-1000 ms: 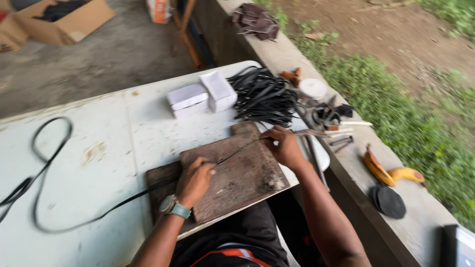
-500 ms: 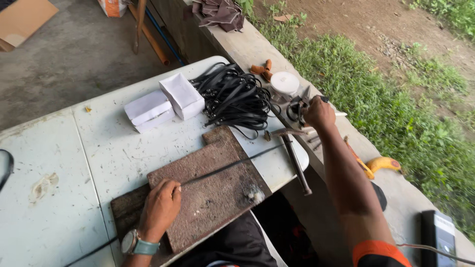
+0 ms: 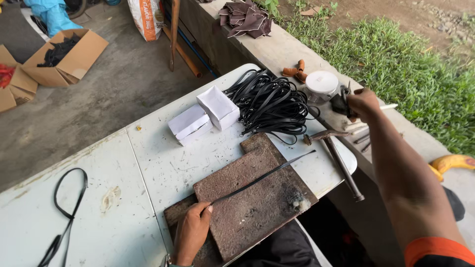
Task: The person repeatedly picks up long black leather straps, measures them against a wooden block, and cuts them into shorter lengths using shears. The cut pieces are placed on the table while the process continues.
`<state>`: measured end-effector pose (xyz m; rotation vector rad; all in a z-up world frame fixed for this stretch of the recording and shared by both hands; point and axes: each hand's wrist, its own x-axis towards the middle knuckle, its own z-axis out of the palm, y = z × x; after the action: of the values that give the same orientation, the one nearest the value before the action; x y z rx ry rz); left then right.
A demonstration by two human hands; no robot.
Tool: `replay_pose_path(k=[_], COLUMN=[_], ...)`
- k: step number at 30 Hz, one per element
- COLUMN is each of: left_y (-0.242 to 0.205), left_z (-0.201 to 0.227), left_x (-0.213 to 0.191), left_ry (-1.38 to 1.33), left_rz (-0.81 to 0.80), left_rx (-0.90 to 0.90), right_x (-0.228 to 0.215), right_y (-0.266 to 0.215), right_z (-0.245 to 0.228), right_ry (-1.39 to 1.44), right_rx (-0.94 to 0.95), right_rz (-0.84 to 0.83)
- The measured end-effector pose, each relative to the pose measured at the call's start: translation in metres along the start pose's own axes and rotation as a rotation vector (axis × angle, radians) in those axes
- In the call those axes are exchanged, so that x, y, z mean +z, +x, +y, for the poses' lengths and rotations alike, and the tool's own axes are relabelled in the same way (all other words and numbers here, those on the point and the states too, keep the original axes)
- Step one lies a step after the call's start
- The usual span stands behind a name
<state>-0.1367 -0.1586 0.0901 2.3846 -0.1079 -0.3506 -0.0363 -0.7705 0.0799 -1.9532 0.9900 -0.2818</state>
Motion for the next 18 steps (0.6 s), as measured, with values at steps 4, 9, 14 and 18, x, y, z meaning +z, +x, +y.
replay_pose_path(k=[4, 9, 14, 18], left_y=[0.005, 0.005, 0.006, 0.007], left_z=[-0.018, -0.037, -0.066, -0.093], left_x=[0.003, 0.009, 0.011, 0.015], left_ry=[-0.026, -0.151, -0.367, -0.720], left_rz=[0.072, 0.082, 0.073, -0.095], left_rx=[0.153, 0.135, 0.186, 0.137], right_x=[-0.011, -0.031, -0.055, -0.035], right_y=[-0.015, -0.035, -0.100, -0.196], right_z=[0.005, -0.007, 0.005, 0.033], right_ry=[0.325, 0.488, 0.872, 0.910], right_rx=[-0.037, -0.082, -0.598, -0.655], right_rz=[-0.029, 0.040, -0.265, -0.556])
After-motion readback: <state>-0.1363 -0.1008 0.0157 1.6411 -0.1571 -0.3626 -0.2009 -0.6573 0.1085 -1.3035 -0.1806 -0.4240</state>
